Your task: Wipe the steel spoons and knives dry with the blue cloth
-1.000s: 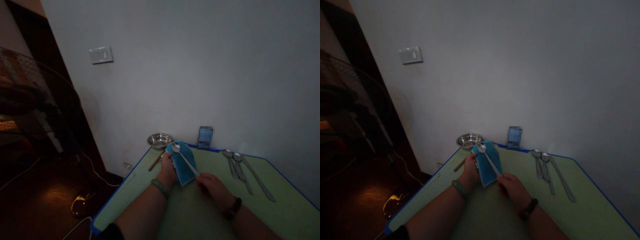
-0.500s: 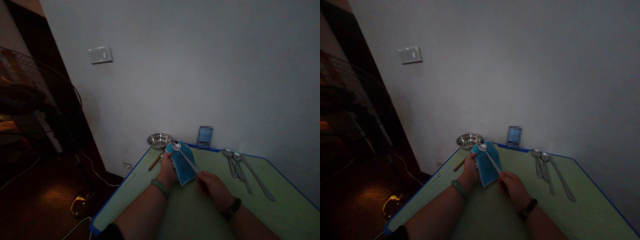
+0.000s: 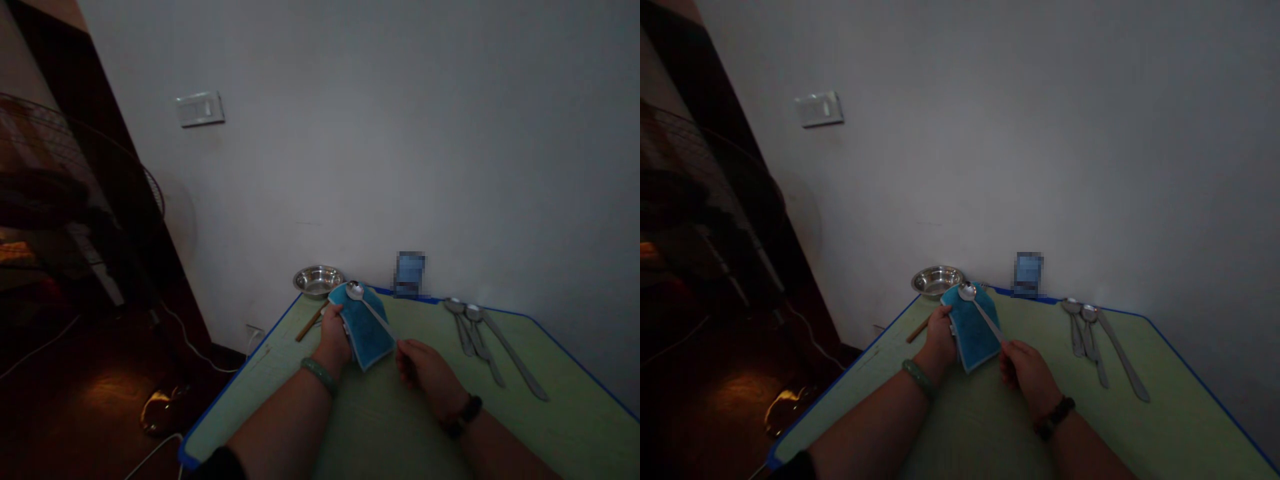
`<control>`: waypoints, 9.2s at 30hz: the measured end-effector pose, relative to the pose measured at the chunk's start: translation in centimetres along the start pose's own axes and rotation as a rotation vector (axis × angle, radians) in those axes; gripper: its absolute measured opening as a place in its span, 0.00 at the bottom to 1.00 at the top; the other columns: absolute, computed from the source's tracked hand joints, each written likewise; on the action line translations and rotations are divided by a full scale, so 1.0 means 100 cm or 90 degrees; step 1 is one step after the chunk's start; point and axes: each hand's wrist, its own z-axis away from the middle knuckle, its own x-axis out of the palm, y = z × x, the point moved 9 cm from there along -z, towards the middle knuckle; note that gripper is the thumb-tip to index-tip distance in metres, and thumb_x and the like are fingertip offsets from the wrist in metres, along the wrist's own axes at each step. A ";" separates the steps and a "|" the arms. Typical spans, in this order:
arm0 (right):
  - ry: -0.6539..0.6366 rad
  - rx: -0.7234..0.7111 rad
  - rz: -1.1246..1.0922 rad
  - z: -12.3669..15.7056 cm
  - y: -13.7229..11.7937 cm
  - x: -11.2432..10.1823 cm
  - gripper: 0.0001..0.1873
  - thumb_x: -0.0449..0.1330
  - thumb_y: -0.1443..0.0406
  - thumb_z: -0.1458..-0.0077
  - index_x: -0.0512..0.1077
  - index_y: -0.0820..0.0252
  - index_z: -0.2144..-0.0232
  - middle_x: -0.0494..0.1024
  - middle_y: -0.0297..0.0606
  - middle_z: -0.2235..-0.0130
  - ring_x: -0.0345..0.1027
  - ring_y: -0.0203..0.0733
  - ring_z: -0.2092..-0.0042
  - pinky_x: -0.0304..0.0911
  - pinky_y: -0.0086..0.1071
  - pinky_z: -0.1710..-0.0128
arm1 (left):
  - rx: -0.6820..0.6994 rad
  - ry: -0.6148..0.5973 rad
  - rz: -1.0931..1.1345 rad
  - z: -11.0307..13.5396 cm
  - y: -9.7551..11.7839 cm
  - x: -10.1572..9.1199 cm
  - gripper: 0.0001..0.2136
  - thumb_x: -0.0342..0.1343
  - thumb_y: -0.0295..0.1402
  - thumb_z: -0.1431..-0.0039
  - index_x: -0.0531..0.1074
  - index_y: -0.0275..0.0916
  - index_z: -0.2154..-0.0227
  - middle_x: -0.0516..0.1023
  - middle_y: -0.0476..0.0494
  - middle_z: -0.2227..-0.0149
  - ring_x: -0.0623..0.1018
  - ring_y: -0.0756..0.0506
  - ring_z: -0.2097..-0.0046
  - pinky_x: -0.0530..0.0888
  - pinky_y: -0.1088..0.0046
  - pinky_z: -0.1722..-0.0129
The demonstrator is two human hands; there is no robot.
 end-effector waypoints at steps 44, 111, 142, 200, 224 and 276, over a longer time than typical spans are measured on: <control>0.032 -0.026 -0.003 0.000 -0.002 -0.005 0.16 0.51 0.54 0.54 0.61 0.59 0.83 0.63 0.27 0.84 0.57 0.30 0.82 0.51 0.26 0.83 | 0.005 -0.011 0.020 0.000 0.000 0.002 0.20 0.42 0.39 0.52 0.71 0.28 0.68 0.76 0.37 0.77 0.76 0.39 0.72 0.69 0.58 0.64; -0.001 -0.005 -0.069 -0.001 0.000 -0.003 0.12 0.46 0.62 0.57 0.52 0.58 0.87 0.61 0.28 0.86 0.55 0.30 0.83 0.49 0.28 0.82 | 0.035 -0.018 0.010 -0.007 0.002 -0.001 0.16 0.44 0.37 0.54 0.72 0.31 0.73 0.75 0.39 0.79 0.75 0.42 0.75 0.71 0.61 0.68; 0.015 -0.024 -0.002 -0.001 -0.002 -0.001 0.15 0.49 0.55 0.52 0.60 0.59 0.81 0.62 0.26 0.84 0.57 0.29 0.83 0.49 0.25 0.84 | 0.003 -0.029 -0.017 0.001 -0.002 0.005 0.18 0.43 0.38 0.54 0.72 0.29 0.69 0.77 0.36 0.75 0.76 0.39 0.71 0.70 0.59 0.64; 0.009 -0.006 -0.026 -0.001 -0.002 -0.001 0.13 0.48 0.59 0.54 0.57 0.58 0.84 0.62 0.27 0.85 0.56 0.30 0.83 0.49 0.27 0.83 | 0.008 -0.003 -0.009 -0.001 0.000 0.001 0.16 0.43 0.37 0.54 0.71 0.31 0.71 0.76 0.39 0.79 0.75 0.41 0.75 0.70 0.58 0.65; 0.030 -0.035 -0.039 -0.003 0.000 -0.006 0.15 0.50 0.53 0.51 0.61 0.59 0.77 0.63 0.27 0.81 0.56 0.28 0.81 0.50 0.24 0.83 | 0.019 -0.026 0.020 -0.002 0.000 0.003 0.17 0.44 0.37 0.55 0.71 0.31 0.68 0.77 0.37 0.74 0.76 0.39 0.70 0.69 0.55 0.62; -0.010 -0.026 0.016 0.002 -0.002 0.003 0.17 0.50 0.52 0.52 0.61 0.59 0.81 0.62 0.26 0.83 0.57 0.30 0.81 0.51 0.26 0.81 | -0.008 -0.078 -0.010 0.004 -0.004 0.013 0.19 0.46 0.29 0.60 0.69 0.29 0.62 0.77 0.35 0.69 0.76 0.38 0.66 0.70 0.56 0.63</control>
